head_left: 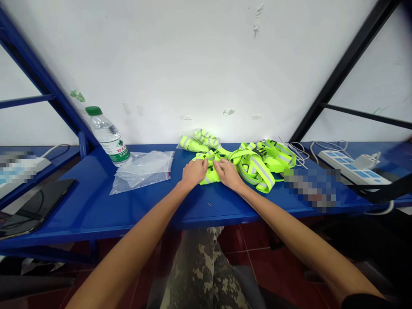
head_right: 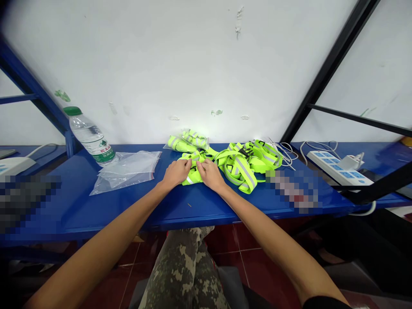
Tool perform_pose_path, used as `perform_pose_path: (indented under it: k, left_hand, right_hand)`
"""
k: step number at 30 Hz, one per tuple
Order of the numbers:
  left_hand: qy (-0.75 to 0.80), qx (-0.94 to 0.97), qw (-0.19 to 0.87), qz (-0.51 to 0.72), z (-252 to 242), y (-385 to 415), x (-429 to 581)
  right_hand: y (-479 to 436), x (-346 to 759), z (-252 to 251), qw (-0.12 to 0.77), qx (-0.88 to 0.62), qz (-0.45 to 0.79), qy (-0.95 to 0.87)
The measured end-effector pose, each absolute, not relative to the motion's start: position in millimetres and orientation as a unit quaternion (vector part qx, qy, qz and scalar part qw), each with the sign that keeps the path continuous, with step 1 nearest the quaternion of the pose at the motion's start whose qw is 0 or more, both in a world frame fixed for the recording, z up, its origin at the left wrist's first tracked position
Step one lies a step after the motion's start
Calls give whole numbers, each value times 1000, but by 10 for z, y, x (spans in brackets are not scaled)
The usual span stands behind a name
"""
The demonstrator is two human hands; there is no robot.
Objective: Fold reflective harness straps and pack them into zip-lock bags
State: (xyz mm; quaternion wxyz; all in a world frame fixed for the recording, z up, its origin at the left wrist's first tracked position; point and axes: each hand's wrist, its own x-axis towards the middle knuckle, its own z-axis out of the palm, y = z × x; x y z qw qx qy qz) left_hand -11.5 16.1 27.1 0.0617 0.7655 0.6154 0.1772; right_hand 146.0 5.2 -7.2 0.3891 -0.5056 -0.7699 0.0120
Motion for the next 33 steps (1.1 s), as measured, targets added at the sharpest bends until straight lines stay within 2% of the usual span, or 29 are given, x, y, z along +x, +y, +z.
perform_pose_path:
  k: [3,9,16,21,24,28,33]
  left_hand:
    - [606,778,37,161,272,166,-90]
    - [562,803,3,198,247,169,-35]
    - [515,811,40,274,121,225,-97]
    - [474,826,76,294,67,193,-144]
    - [471,834,50,283,71,168,-139]
    - [493,829,15,264,73,172,-120]
    - [465,852,12,243,91,239,-111]
  right_hand:
    - [55,1450,-83,372,-524,27,-766]
    - [75,1421,-123,445,-550,97,-700]
    - [177,1423,-95,445,-549,46,-706]
    - [216,1398,-92,424,-579,59,-694]
    - [192,1377,-80,396,-603,34,-692]
    - [83,1359,-1,314,-623,-50,-714]
    - [-156,1371,130,216,-571,-143,-779]
